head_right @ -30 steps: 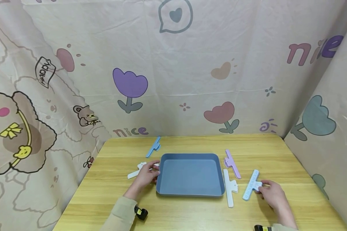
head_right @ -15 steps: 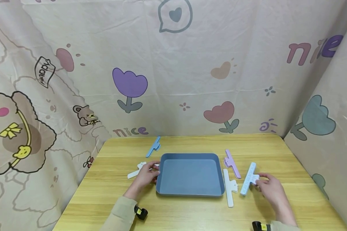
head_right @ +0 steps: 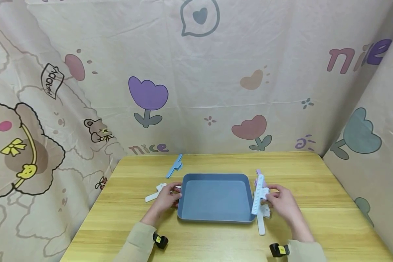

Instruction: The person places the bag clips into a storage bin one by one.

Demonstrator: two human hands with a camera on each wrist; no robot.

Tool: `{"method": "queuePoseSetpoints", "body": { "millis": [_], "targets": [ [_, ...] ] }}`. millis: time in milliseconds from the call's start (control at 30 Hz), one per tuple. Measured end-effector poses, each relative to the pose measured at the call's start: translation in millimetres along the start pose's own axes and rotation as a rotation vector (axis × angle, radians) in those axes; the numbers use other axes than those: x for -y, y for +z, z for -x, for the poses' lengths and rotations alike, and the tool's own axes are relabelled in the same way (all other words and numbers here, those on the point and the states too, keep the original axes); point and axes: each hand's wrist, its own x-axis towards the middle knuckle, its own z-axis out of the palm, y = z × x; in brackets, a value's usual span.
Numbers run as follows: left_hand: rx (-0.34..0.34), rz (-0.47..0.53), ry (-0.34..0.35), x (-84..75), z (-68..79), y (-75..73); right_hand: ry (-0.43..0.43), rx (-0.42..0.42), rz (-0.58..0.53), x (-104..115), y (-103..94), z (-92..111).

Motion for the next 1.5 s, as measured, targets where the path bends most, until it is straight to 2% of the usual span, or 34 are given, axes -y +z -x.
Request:
{"method": "queuePoseSetpoints", "body": {
  "millis": [467,700,1033,1300,1500],
  "targets": [
    [-0.004,-0.02,0.012,0.6,-0.1,0.4,-0.069,0.093,-0.083,33.8,56.7,-19.7],
    [-0.008,-0.018,0.007,0.3,0.1,1.3,-0.121,0.117,-0.09,45.1,88.0,-27.1],
    [-0.012,-0.002,0.002,-0.6,0.1,0.9,-0.135,0.182,-0.166,58.9,134.5,-39.6],
    [-0.021,-0.011,0.004,0.4,0.3,1.1,-0.161,0.251,-0.141,69.6,166.0,-43.0],
    [-0.037,-0.018,-0.017,1.0,0.3,2.4,-0.172,0.287,-0.098,80.1,180.8,-44.8]
  ]
}}
